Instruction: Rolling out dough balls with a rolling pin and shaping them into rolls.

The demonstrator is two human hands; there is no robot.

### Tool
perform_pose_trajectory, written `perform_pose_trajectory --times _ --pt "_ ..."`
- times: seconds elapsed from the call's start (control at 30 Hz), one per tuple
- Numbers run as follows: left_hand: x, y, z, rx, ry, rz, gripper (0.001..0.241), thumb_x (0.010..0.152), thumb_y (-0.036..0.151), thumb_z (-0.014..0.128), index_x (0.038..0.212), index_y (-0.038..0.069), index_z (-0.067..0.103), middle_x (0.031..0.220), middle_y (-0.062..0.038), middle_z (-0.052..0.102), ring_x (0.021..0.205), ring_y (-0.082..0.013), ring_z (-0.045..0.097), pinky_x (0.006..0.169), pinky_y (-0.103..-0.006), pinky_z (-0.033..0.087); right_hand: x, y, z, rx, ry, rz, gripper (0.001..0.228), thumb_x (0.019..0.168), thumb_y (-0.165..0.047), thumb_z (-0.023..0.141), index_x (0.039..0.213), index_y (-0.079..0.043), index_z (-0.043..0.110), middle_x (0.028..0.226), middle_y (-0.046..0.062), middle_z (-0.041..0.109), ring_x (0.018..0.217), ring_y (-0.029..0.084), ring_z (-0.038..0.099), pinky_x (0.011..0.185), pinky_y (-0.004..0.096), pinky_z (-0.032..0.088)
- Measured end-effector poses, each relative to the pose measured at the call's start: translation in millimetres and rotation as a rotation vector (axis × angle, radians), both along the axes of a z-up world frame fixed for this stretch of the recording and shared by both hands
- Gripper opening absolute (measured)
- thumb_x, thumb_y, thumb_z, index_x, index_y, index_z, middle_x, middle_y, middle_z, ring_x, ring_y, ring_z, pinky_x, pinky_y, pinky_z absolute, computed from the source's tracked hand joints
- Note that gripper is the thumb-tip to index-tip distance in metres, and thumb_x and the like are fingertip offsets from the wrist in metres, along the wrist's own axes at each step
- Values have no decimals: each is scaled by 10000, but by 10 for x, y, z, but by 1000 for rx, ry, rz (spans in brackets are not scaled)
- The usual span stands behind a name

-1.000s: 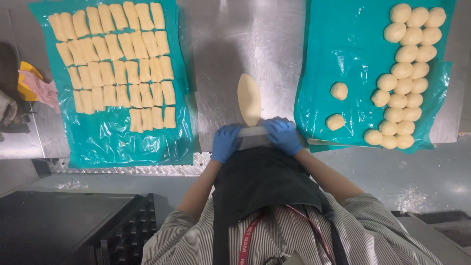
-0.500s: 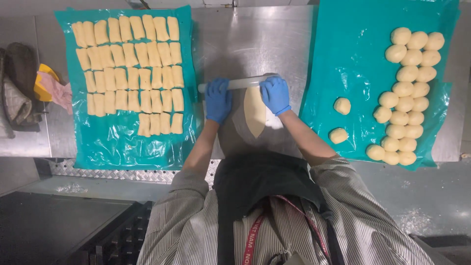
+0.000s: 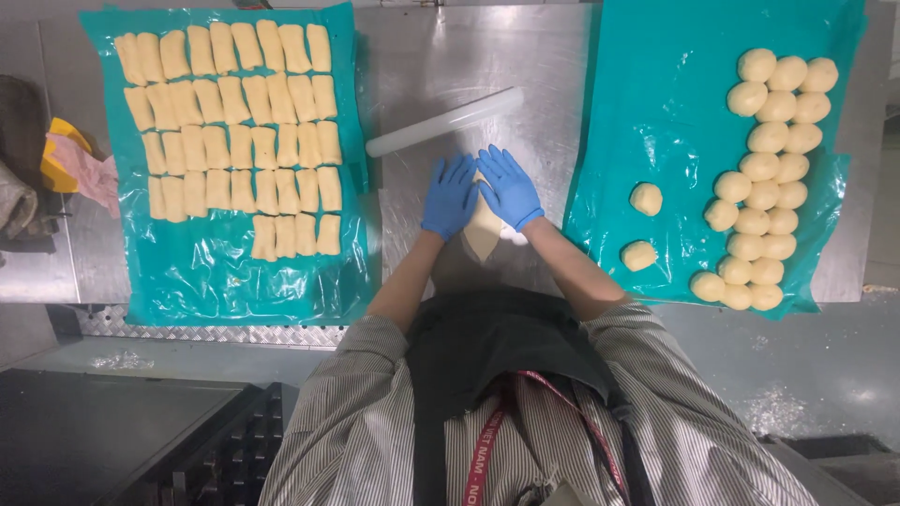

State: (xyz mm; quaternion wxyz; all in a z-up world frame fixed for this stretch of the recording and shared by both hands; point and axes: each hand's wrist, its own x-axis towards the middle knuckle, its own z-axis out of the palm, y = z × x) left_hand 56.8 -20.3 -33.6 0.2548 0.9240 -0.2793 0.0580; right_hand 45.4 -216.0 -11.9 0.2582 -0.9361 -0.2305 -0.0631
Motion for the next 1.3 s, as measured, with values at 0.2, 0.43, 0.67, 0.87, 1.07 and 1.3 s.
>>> perform_pose_trajectory --times 0.2,0.43,0.67,0.87,1.07,1.3 --pt "-76 5 175 -196 47 -3 488 985 191 607 1397 -64 544 1490 -223 532 1425 -374 454 1234 -502 304 -42 88 443 125 -30 -29 588 950 -169 647 1470 70 511 1516 261 498 1428 434 442 1205 487 332" --pt "-262 116 -251 -227 71 -89 380 1032 175 597 1374 8 586 1484 -179 559 1431 -340 498 1261 -471 347 -275 -12 157 151 30 20 359 1033 -138 624 1385 -65 622 1463 117 613 1418 296 562 1265 419 407" --pt "-319 129 117 -148 -13 -121 486 973 172 595 1407 -45 567 1487 -233 546 1400 -399 496 1197 -513 339 -387 29 358 127 -75 26 426 965 -134 647 1352 43 636 1414 221 621 1343 384 568 1164 462 426" --pt "-603 303 326 -191 128 -219 665 969 398 689 1470 3 504 1573 -188 478 1493 -347 425 1296 -493 289 -758 -65 436 227 38 77 475 1009 -193 659 1444 -27 569 1492 154 594 1444 330 538 1270 455 400" --pt "-589 324 521 -105 183 -346 1192 690 644 814 1512 -75 336 1593 -248 334 1503 -403 275 1239 -562 172 -777 -99 567 6 170 215 1016 783 -406 798 1558 50 323 1636 238 305 1533 426 256 1261 528 198" --pt "-427 343 -83 248 -264 -194 1032 967 666 790 1643 85 271 1742 -98 244 1641 -237 204 1383 -371 132 -567 -210 394 -174 65 142 949 981 -475 735 1686 -38 276 1758 198 243 1634 383 203 1345 474 176"
